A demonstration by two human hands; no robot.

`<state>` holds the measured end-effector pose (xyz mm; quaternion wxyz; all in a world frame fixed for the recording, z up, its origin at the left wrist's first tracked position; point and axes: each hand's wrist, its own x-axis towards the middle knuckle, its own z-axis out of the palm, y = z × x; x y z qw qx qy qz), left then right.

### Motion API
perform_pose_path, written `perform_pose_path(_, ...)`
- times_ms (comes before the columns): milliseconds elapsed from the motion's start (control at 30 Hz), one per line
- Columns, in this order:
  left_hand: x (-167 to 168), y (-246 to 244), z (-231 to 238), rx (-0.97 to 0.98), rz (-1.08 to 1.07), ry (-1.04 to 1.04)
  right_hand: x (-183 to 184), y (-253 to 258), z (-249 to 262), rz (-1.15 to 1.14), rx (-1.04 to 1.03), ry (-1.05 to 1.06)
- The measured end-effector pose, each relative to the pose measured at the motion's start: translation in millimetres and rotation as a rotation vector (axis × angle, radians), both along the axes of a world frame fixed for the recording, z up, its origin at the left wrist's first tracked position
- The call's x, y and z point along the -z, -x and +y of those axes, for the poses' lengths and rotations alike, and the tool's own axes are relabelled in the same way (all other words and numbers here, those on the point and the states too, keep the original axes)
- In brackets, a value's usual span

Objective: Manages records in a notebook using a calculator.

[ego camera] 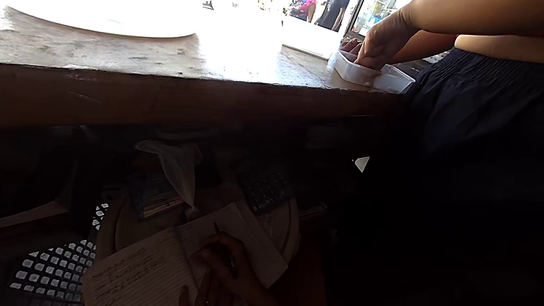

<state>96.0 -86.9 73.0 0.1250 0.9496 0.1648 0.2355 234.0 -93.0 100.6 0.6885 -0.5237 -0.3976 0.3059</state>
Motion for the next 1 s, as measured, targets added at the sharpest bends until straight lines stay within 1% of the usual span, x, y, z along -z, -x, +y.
perform_pose_path(400,-2.0,-0.2,0.1,0.012,-0.003,0.019,-2.1,0.2,-0.1,0.033,-0.006,0.014)
perform_pose_path(633,-2.9,0.0,0.6,0.010,0.020,0.015,1.0,-0.2,0.4,0.023,-0.009,-0.007)
perform_pose_path(1000,0.5,1.3,1.2,0.008,0.004,-0.002,-0.7,0.4,0.8,0.017,-0.012,0.022)
